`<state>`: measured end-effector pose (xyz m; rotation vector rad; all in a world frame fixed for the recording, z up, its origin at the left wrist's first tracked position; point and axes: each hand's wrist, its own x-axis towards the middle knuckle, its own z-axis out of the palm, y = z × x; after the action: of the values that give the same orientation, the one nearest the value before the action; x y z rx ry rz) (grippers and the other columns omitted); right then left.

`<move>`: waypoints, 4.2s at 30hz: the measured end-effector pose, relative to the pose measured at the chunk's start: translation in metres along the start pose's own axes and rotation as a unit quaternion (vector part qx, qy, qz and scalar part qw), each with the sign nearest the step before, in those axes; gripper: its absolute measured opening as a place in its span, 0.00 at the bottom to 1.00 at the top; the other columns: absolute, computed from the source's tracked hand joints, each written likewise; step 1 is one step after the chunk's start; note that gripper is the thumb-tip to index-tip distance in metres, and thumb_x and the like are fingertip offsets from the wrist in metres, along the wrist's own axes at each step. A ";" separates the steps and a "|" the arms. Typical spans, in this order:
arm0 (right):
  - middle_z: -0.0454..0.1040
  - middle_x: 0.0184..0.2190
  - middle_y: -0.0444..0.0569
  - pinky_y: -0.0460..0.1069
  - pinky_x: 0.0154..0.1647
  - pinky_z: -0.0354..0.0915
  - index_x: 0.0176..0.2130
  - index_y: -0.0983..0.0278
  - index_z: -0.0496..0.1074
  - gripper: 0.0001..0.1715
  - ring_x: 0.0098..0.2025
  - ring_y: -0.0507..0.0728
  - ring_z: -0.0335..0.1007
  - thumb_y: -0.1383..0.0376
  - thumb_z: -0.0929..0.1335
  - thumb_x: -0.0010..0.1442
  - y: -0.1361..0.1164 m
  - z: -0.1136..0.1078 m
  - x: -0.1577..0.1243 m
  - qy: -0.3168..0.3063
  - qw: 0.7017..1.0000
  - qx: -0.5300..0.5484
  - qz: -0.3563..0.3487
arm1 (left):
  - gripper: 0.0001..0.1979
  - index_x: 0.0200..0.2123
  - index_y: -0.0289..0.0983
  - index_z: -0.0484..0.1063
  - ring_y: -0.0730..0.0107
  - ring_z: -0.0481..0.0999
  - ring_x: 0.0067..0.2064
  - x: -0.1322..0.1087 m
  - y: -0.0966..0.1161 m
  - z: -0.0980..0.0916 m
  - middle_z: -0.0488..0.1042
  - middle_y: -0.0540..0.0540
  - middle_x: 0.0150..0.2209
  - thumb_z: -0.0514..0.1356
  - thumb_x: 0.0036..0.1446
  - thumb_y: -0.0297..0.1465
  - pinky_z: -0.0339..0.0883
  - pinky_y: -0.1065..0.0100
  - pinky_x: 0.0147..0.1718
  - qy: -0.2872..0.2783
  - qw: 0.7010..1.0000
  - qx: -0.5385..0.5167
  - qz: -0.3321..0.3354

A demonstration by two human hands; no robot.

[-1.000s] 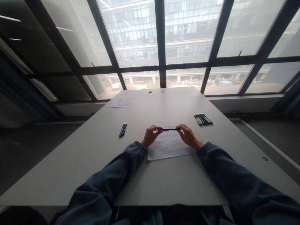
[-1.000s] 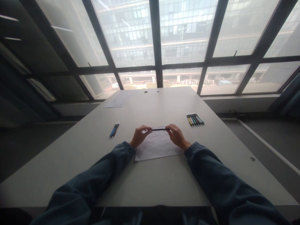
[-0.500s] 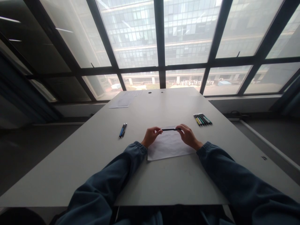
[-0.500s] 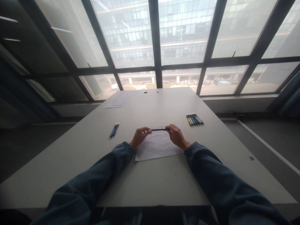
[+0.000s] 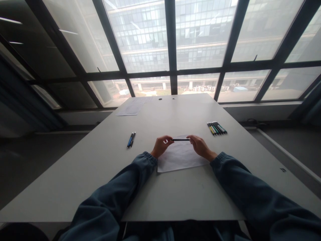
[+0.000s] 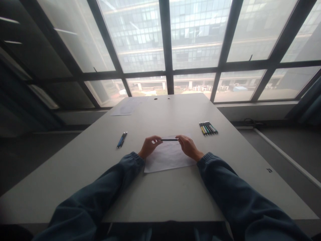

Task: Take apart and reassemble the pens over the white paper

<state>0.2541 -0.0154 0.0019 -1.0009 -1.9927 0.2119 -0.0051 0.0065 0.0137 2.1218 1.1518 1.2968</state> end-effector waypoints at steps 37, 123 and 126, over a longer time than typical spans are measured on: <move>0.75 0.33 0.50 0.50 0.38 0.65 0.37 0.61 0.73 0.16 0.35 0.57 0.71 0.57 0.61 0.70 -0.004 0.000 0.001 -0.015 0.999 -0.032 -0.025 | 0.35 0.17 0.35 0.65 0.75 0.64 0.22 -0.001 -0.004 -0.002 0.66 0.50 0.17 0.44 0.64 0.56 0.59 0.70 0.25 -0.061 0.995 -0.051 -0.059; 0.76 0.30 0.51 0.49 0.37 0.62 0.34 0.63 0.73 0.21 0.33 0.56 0.69 0.55 0.60 0.71 -0.005 -0.001 0.000 -0.042 0.997 -0.051 -0.028 | 0.27 0.21 0.35 0.70 0.72 0.69 0.25 -0.001 0.008 -0.005 0.71 0.48 0.21 0.52 0.65 0.47 0.62 0.70 0.31 -0.055 0.998 0.017 -0.005; 0.76 0.30 0.51 0.49 0.36 0.61 0.33 0.63 0.73 0.21 0.32 0.56 0.69 0.56 0.60 0.71 -0.004 0.000 0.000 -0.041 0.997 -0.053 -0.026 | 0.25 0.23 0.35 0.72 0.72 0.69 0.26 0.000 0.008 -0.005 0.73 0.48 0.23 0.54 0.64 0.47 0.63 0.70 0.30 -0.043 0.999 0.025 0.004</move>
<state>0.2521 -0.0186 0.0041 -1.0203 -2.1201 0.1219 -0.0061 0.0013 0.0215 2.1978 1.1533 1.1803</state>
